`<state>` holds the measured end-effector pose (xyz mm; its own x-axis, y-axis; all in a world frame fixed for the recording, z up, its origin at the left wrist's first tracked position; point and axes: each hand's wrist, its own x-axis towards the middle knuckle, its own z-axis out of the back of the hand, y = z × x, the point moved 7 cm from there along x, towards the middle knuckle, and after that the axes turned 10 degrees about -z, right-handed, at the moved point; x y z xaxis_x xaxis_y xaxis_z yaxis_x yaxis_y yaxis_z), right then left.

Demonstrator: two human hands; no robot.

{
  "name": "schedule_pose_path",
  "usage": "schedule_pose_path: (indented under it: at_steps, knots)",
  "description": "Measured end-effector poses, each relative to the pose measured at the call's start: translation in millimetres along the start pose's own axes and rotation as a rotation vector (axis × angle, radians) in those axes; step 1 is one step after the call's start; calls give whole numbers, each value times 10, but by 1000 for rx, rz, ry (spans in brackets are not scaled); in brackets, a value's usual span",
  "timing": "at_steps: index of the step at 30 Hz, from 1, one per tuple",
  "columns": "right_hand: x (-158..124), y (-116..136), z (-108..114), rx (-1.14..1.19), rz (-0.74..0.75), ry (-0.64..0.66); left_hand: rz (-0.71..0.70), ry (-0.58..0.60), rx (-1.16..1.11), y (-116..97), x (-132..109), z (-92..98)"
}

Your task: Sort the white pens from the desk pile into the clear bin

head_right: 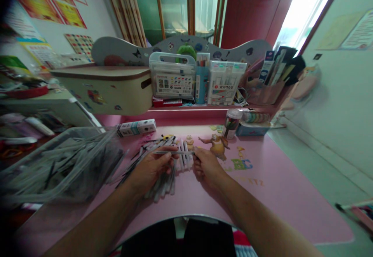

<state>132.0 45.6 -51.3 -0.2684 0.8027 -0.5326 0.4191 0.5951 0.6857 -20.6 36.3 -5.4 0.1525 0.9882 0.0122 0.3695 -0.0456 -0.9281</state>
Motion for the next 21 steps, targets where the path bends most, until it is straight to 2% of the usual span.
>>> schedule_pose_path:
  at_steps: [3,7,13,18,21]
  knots:
    - [-53,20,-77,-10,62,74,-23,-87,27,0,26,55]
    - [-147,63,-177,31,125,180,13,-122,-70,26,52,72]
    - [-73,-5,-71,-62,34,40,18,-113,-84,47,61,93]
    - [-121,17,-172,-83,102,154,11,-125,-71,39,56,100]
    - [-141,18,-180,-37,110,169,11,-147,-72,31,58,111]
